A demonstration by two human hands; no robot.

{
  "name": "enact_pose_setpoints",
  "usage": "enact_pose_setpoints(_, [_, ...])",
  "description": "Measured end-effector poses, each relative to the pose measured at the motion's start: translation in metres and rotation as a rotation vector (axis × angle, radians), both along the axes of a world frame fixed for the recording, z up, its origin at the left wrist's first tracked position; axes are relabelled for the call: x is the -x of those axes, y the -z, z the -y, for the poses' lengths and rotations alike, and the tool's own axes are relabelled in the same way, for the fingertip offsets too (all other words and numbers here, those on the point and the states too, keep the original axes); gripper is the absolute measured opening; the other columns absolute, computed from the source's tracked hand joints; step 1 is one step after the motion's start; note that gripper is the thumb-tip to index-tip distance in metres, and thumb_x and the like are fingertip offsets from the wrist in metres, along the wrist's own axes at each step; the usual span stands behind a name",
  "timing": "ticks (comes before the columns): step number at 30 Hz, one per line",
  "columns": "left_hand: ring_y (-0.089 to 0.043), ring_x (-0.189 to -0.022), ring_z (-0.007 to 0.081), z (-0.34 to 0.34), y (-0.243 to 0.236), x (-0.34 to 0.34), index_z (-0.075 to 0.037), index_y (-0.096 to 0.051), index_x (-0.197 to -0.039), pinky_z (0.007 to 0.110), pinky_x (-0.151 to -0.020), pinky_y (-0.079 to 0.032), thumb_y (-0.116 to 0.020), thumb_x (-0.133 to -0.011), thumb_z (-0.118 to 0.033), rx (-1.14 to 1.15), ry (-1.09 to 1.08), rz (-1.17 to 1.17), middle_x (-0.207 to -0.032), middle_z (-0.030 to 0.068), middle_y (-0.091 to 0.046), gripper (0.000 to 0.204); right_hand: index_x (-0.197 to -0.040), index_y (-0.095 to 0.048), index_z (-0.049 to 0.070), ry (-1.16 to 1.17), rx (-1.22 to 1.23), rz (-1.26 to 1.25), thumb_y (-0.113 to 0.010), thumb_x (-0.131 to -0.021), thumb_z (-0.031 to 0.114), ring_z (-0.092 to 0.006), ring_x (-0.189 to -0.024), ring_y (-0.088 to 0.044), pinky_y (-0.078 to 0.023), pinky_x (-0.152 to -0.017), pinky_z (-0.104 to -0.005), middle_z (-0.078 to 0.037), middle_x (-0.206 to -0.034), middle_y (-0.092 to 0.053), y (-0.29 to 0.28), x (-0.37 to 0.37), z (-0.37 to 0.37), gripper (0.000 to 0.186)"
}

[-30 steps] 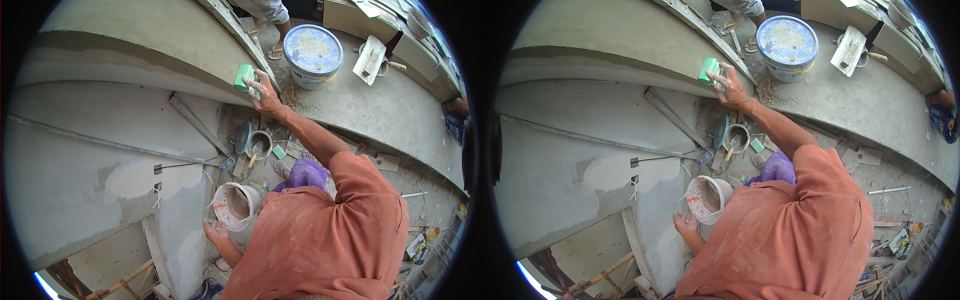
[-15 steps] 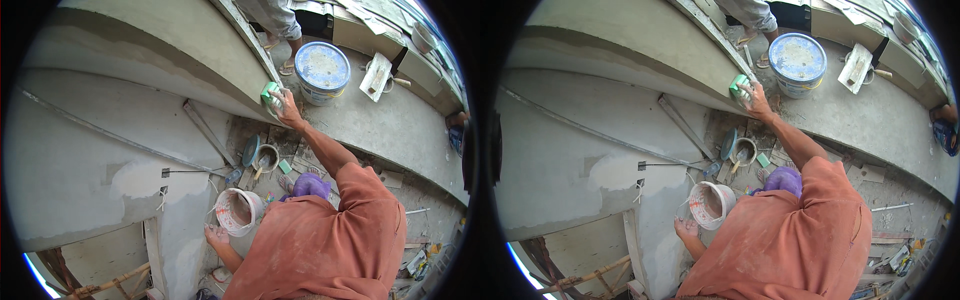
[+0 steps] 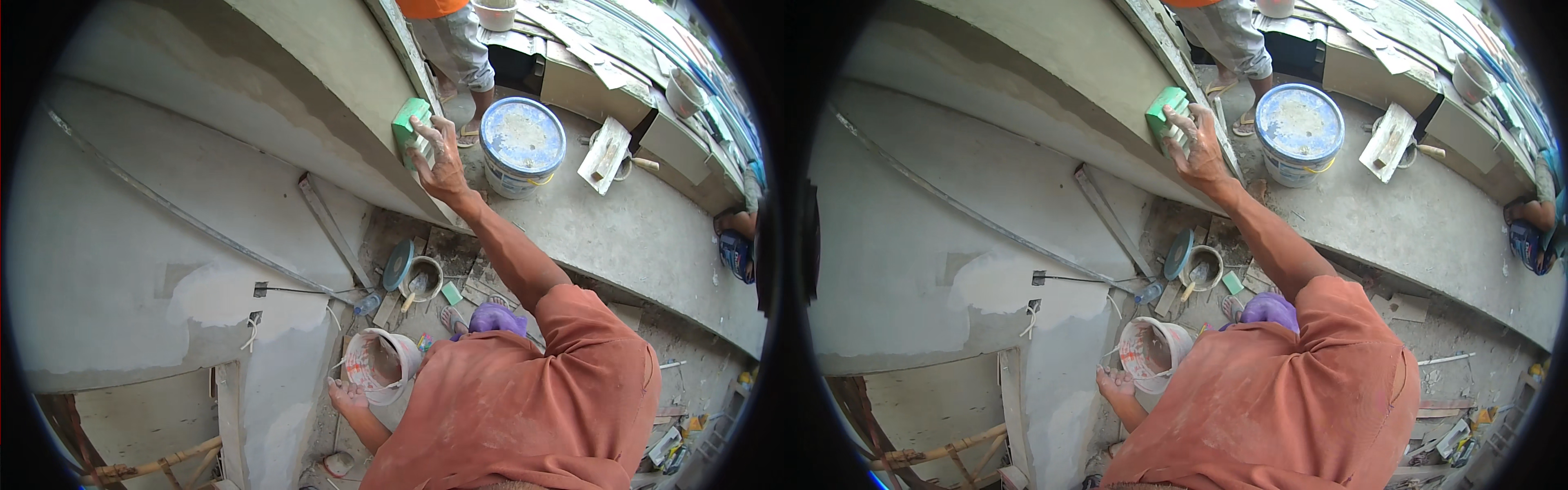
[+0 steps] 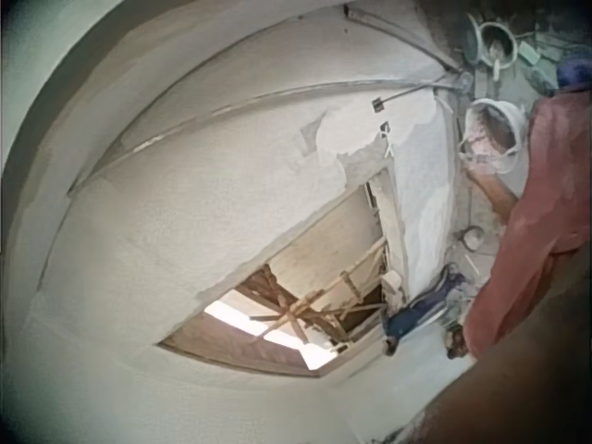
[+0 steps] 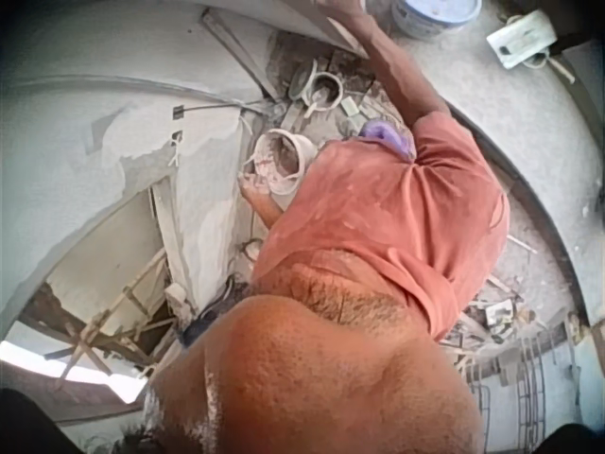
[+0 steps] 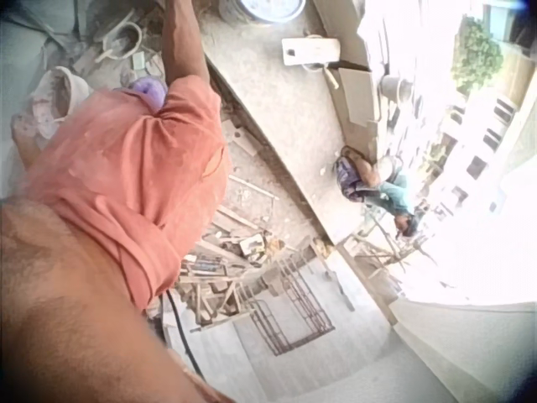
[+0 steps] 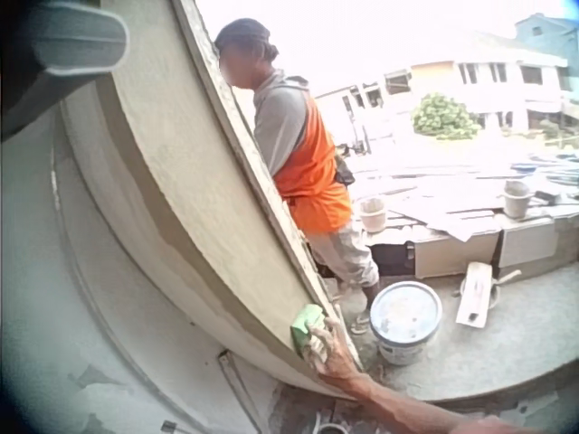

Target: Smoothing plaster on a wall corner using a green sanding block.

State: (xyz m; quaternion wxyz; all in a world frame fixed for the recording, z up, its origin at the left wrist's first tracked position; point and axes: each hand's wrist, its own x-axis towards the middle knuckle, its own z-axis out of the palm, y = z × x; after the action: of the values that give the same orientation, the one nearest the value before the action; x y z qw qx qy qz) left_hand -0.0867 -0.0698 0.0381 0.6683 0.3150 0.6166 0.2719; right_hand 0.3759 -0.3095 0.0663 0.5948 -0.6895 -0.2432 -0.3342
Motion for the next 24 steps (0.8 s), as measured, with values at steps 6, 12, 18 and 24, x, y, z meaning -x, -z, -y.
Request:
enact_pose_setpoints(6, [-0.022,-0.049,0.0101,-0.008,0.011,-0.004,-0.02,-0.044,-0.078,0.033,-0.056,-0.026,-0.057,-0.102,-0.042,-0.028,0.003,0.007,-0.059,-0.0063,-0.027,0.035,-0.144,-0.053,0.012,0.012,-0.062,0.152,-0.07,-0.085,0.002,-0.0381,-0.117,-0.051,-0.042,-0.103,-0.0446,-0.023,-0.128,-0.047,-0.072,-0.002,0.0,0.062])
enact_pose_setpoints(12, [-0.021,-0.05,0.0105,-0.015,0.008,-0.009,-0.021,-0.045,-0.081,0.03,-0.054,-0.023,-0.059,-0.1,-0.042,-0.041,-0.005,0.057,-0.063,-0.0057,-0.029,0.032,-0.144,-0.054,0.012,0.09,-0.017,0.12,-0.069,-0.087,0.001,-0.0381,-0.116,-0.051,-0.042,-0.103,-0.0441,-0.022,-0.126,-0.047,-0.048,-0.017,-0.015,0.06])
enact_pose_setpoints(18, [-0.021,-0.05,0.0113,-0.015,0.009,-0.017,-0.021,-0.045,-0.08,0.03,-0.055,-0.023,-0.059,-0.099,-0.042,-0.026,-0.01,0.066,-0.063,-0.0057,-0.029,0.032,-0.146,-0.05,0.008,-0.007,0.054,-0.27,-0.068,-0.089,0.005,-0.0359,-0.121,-0.051,-0.041,-0.107,-0.0435,-0.021,-0.129,-0.048,0.078,0.043,0.022,0.059])
enact_pose_setpoints(24, [-0.023,-0.048,0.0108,-0.014,-0.001,-0.026,-0.021,-0.044,-0.078,0.03,-0.053,-0.024,-0.059,-0.099,-0.043,-0.027,0.05,0.012,-0.06,-0.0061,-0.027,0.035,-0.149,-0.047,0.009,-0.049,0.111,0.063,-0.072,-0.087,0.005,-0.0375,-0.123,-0.051,-0.041,-0.107,-0.0438,-0.022,-0.132,-0.046,-0.041,-0.006,0.0,0.067])
